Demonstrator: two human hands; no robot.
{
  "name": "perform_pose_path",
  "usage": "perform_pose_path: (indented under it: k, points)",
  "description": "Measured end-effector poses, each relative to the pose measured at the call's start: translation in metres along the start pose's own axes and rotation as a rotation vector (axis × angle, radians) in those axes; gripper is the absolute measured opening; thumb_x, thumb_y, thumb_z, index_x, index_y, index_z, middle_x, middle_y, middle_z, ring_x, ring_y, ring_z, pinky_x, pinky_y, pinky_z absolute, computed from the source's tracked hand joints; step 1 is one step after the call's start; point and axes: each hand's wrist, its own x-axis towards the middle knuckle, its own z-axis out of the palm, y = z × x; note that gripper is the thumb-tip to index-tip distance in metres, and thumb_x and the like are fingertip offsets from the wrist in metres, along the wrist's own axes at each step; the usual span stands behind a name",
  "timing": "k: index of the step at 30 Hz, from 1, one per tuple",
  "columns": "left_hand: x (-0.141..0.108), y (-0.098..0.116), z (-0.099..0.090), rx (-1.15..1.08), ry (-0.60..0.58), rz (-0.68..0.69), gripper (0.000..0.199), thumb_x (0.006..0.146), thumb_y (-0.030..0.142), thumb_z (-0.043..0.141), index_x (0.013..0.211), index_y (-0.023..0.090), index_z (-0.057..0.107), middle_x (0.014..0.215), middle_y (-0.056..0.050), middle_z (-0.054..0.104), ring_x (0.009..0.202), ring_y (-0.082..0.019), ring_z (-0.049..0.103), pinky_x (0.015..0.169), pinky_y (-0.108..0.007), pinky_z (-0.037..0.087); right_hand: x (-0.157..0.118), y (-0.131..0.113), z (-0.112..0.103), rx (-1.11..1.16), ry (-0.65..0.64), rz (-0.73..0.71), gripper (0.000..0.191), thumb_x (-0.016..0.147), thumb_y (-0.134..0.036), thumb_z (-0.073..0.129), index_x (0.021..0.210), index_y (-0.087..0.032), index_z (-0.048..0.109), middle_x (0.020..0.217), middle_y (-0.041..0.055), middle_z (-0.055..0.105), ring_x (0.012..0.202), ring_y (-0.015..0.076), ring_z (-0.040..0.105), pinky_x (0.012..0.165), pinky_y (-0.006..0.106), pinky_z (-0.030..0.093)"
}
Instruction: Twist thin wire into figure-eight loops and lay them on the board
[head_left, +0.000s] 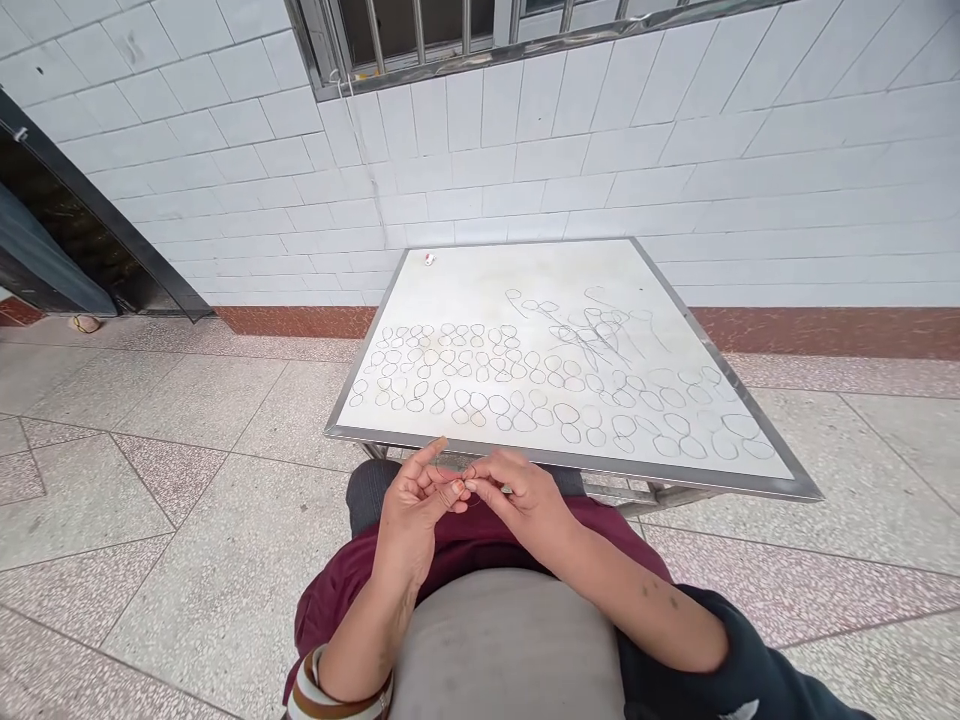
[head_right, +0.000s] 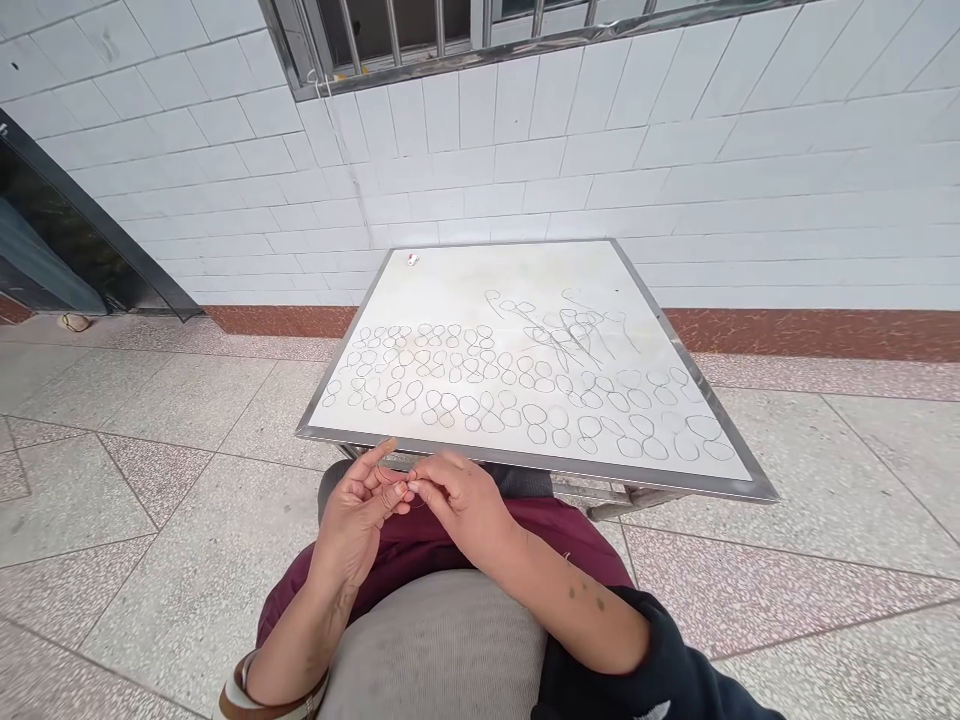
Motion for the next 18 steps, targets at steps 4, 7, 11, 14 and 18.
perform_pose_path:
  k: [4,7,11,14,18]
  points:
    - [0.0007,-0.0009,-0.0012,-0.017,-0.013,0.001,0.055,0.071,0.023,0.080,0.122,0.018,0.062,0.076,0.001,0.066,0.069,-0.011,0.063,0.064,-0.022,0.051,-0.0015,0.0006,0.0009,-0.065,0.018,-0.027,0.015,0.094,-0.023,0.050,0.094,-0.024,0.066,0.085,0.0059,0.067,0.079,0.0205,0.061,0.072,0.035,0.049]
    - [0.0011,-0.0011,-0.0036,-0.010,-0.022,-0.001,0.054,0.072,0.022,0.079,0.122,0.019,0.061,0.076,0.002,0.064,0.070,-0.011,0.062,0.063,-0.022,0.051,0.0003,0.0013,-0.0006,0.060,-0.019,0.058,0.013,0.092,-0.024,0.054,0.099,-0.025,0.065,0.089,0.0045,0.068,0.081,0.0200,0.063,0.074,0.034,0.050]
    - [0.0014,-0.0007,-0.0059,0.026,-0.031,-0.014,0.048,0.074,0.022,0.077,0.119,0.020,0.062,0.078,0.003,0.062,0.070,-0.010,0.062,0.061,-0.022,0.051,0.0035,0.0025,-0.0028,0.223,-0.089,0.192,0.011,0.092,-0.027,0.052,0.092,-0.024,0.063,0.083,0.0014,0.066,0.070,0.0157,0.060,0.067,0.029,0.048]
    - [0.0009,-0.0003,-0.0057,0.046,-0.016,0.005,0.047,0.075,0.022,0.076,0.119,0.020,0.061,0.078,0.003,0.061,0.069,-0.010,0.061,0.059,-0.021,0.051,0.0049,0.0023,-0.0028,0.230,-0.111,0.209,0.011,0.091,-0.028,0.054,0.090,-0.023,0.063,0.083,0.0010,0.066,0.072,0.0150,0.059,0.070,0.029,0.047]
    - [0.0001,0.0001,-0.0043,0.093,-0.005,0.033,0.046,0.074,0.023,0.076,0.117,0.020,0.062,0.076,0.003,0.061,0.068,-0.010,0.060,0.058,-0.021,0.051,0.0059,0.0008,-0.0008,0.319,-0.108,0.273,0.011,0.090,-0.030,0.055,0.094,-0.022,0.062,0.081,0.0002,0.064,0.072,0.0138,0.057,0.070,0.028,0.045]
